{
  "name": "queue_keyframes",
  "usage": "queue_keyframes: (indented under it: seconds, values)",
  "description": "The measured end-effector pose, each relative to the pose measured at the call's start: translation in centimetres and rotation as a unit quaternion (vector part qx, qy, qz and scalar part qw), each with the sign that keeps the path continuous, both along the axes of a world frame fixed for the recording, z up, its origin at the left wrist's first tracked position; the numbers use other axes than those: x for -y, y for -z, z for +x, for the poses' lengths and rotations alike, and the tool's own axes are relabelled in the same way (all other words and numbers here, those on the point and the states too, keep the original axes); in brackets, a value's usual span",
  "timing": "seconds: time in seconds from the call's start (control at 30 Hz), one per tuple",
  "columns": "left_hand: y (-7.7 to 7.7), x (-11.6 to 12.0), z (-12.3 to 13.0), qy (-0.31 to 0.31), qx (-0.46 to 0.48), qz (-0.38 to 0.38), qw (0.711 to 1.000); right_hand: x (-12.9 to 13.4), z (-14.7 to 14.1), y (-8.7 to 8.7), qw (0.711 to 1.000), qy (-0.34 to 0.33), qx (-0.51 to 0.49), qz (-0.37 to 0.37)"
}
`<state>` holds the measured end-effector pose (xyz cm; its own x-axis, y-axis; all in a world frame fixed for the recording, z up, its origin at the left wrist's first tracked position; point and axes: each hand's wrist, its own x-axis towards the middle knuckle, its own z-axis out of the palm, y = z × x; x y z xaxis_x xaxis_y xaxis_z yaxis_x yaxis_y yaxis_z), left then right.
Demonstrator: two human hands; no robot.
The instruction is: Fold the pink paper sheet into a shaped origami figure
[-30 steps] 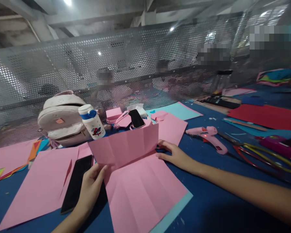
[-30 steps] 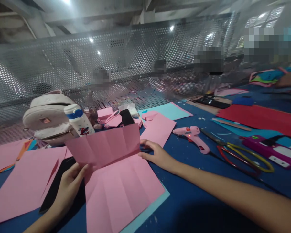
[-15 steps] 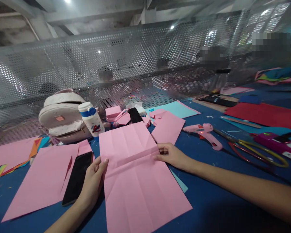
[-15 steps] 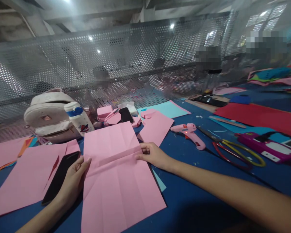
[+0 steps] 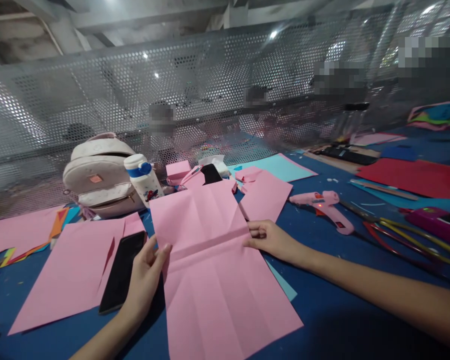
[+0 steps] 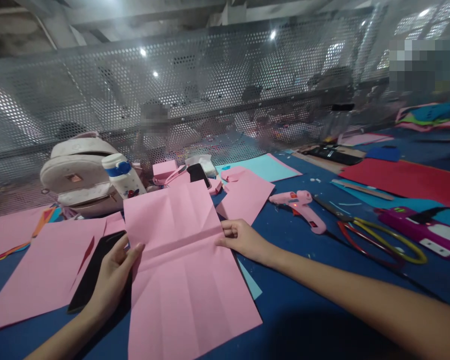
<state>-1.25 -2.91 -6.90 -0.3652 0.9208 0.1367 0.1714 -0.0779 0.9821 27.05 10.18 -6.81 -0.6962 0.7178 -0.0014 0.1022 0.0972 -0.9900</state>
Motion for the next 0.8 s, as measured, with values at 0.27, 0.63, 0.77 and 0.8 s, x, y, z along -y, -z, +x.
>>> queue_keyframes:
  seconds: [0.27,0.63,0.77,0.8]
  values:
    - [0.5,-0.1,0.2,0.056,-0.014,0.03,0.998,0.3,0.0,-0.2,0.998,0.043,0.039,0.04]
    - [0.5,-0.2,0.2,0.049,-0.056,-0.038,0.996,-0.1,0.0,-0.3,0.991,0.039,0.074,0.105]
    - [0.4,-0.5,0.2,0.048,-0.048,-0.049,0.996,-0.6,0.1,-0.3,0.99,0.028,0.085,0.107]
    - [0.4,-0.5,0.2,0.051,-0.046,-0.047,0.997,-0.6,0.2,-0.3,0.99,0.026,0.085,0.107]
